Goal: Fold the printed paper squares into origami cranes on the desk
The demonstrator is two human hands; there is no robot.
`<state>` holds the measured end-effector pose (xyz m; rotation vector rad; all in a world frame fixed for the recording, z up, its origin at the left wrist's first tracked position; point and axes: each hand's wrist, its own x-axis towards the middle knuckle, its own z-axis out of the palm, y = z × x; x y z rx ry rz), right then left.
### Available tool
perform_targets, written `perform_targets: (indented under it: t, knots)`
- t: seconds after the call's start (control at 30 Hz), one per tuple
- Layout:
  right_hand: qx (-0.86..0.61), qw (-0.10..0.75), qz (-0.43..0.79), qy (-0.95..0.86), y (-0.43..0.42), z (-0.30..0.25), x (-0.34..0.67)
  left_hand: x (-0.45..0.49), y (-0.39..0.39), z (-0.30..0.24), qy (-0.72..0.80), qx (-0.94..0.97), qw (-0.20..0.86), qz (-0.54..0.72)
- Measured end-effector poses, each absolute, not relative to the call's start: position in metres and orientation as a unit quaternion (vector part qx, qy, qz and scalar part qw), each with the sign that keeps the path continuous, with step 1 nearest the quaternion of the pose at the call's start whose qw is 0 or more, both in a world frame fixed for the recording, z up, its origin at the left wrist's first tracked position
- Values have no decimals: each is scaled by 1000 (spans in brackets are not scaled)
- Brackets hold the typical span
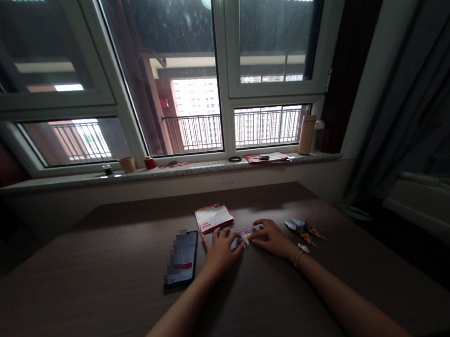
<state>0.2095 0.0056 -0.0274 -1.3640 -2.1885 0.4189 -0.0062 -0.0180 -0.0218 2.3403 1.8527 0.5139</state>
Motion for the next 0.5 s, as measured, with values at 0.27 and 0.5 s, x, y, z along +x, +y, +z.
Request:
perform_targets:
  t: [0.27,0.5]
  knots:
    - [-561,237,141,-781,6,-23,203,-8,-17,-18,617,772,71,134]
    - [-625,255,118,-728,18,-28,204,-8,-16,-17,622,771,69,115]
